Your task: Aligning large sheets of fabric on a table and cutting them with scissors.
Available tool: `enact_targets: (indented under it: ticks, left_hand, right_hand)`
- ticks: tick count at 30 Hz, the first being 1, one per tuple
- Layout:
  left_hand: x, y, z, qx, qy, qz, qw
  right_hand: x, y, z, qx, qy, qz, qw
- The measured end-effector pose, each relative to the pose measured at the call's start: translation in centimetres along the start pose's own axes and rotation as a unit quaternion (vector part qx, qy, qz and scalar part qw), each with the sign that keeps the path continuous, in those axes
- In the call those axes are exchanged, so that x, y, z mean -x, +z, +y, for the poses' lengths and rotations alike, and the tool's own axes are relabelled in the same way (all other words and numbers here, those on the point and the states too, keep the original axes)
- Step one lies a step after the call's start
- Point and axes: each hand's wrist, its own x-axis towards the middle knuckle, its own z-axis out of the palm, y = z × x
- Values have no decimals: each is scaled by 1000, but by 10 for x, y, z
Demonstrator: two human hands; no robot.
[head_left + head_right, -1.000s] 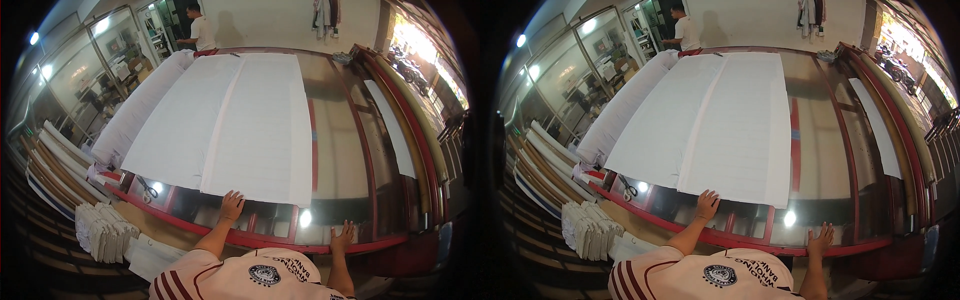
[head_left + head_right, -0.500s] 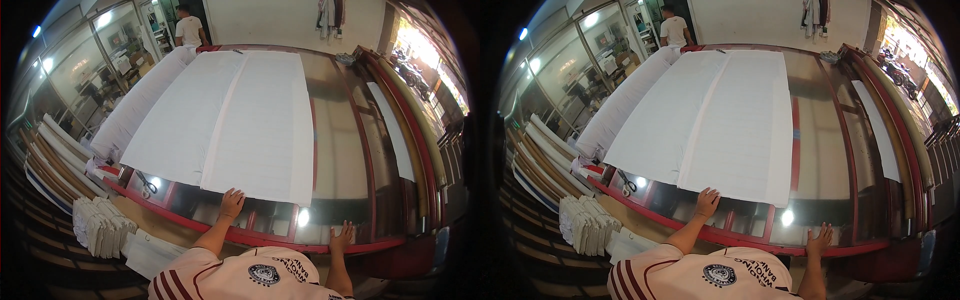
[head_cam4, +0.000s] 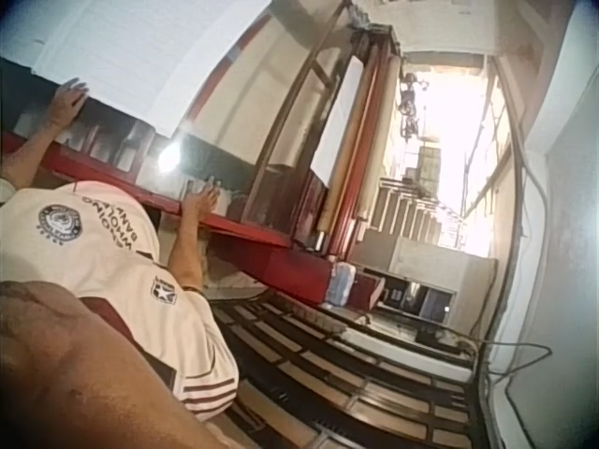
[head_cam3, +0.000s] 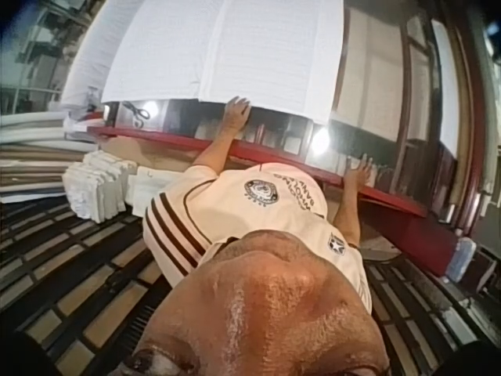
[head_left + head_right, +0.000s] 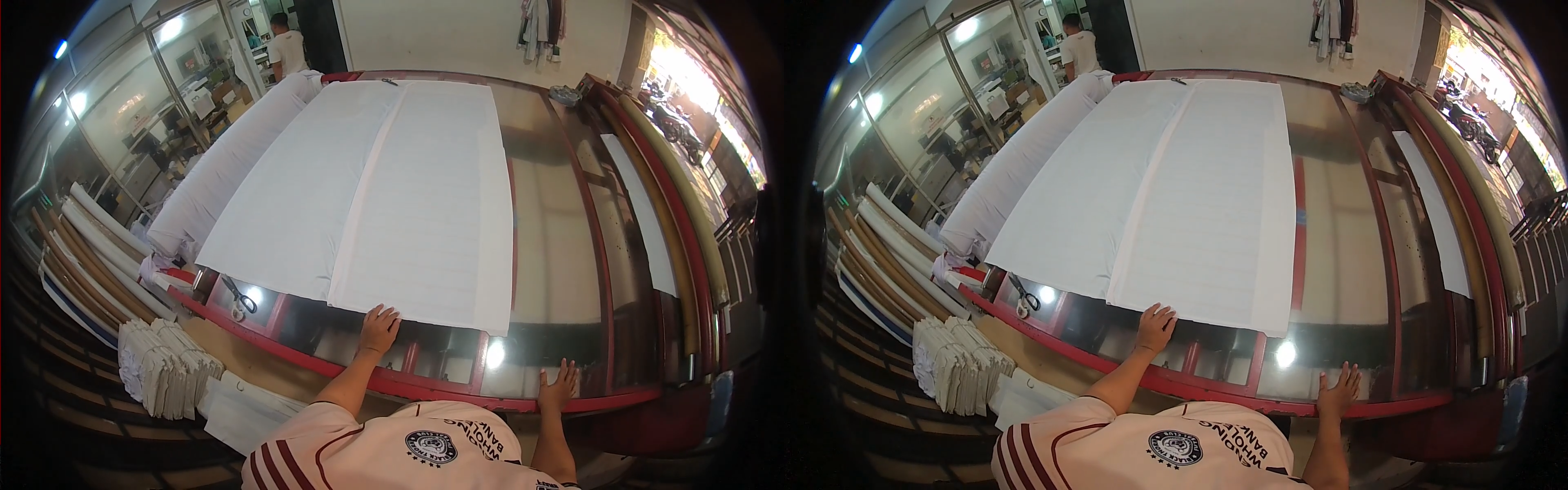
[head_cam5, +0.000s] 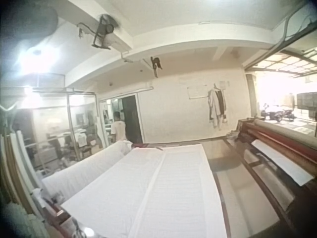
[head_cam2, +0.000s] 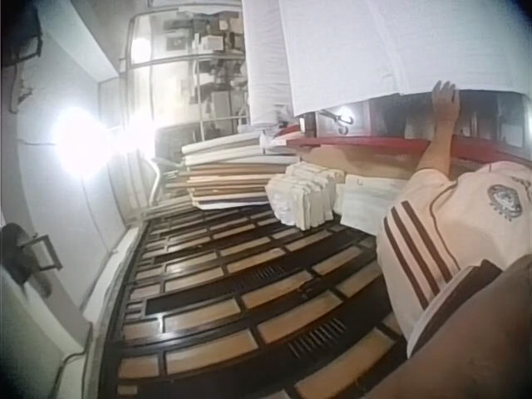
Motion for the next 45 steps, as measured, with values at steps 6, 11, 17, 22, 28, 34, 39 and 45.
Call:
enact_targets:
  ticks: [6,11,17,22,28,34,39,45]
  left_hand:
    - [-1,-2,3,-2,-7,-1,1000]
    - [-1,-3,4,0,-6,5,1000]
    - [-2,-2,4,13,23,41,999]
    - [-2,1,6,10,17,16,1000]
    - [1,3,2,21,10,-7,1000]
    - [1,3,1,10,14,-8,1000]
    - [0,3,2,14,9,-9,1000]
    - [-1,3,2,11,12,-5,1000]
  right_hand:
    - [0,2,3,7,-9,7,1000]
    - [-1,1,1,11,1,-3,1000]
    - [-2,1,2,-8,-9,12,1000]
    - [-3,-1,4,4,4,-24,1000]
    - [-11,-8,8,8,34,-143,989]
    - [-17,-14,4,39,20,-238,970]
    - [-22,-16,0,47,31,-279,958]
    - [-23,-13,4,31,34,-280,959]
